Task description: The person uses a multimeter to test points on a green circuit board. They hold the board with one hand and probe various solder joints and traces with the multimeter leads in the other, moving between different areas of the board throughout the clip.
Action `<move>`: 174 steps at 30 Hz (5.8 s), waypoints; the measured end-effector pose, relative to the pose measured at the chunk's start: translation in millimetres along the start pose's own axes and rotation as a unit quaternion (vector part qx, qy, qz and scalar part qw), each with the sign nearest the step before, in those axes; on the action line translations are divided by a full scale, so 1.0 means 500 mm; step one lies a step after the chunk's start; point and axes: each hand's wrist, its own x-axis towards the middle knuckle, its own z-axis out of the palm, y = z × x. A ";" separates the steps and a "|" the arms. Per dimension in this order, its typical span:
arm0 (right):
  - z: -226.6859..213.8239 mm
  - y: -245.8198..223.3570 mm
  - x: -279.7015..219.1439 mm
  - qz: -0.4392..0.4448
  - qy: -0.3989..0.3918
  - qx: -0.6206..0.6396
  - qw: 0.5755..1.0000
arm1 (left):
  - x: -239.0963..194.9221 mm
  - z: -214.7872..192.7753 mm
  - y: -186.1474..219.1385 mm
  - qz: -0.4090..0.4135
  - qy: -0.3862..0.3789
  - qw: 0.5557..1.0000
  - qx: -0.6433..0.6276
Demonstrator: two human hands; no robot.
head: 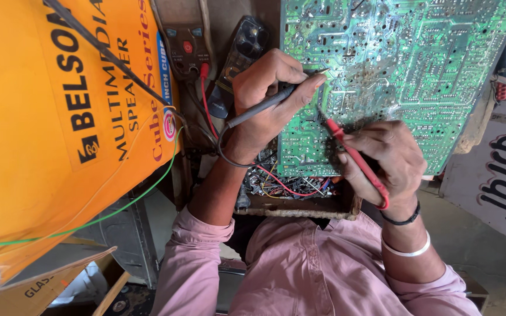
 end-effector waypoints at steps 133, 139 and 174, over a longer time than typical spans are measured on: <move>-0.077 0.044 -0.004 0.110 0.055 0.013 0.992 | -0.008 0.007 -0.010 -0.033 -0.007 0.999 0.039; -0.096 0.042 -0.049 0.117 0.102 0.051 0.987 | -0.008 0.009 -0.006 -0.035 -0.006 0.997 0.067; -0.104 0.060 -0.049 0.175 0.079 -0.007 0.981 | -0.016 0.010 -0.013 -0.046 0.003 0.998 0.053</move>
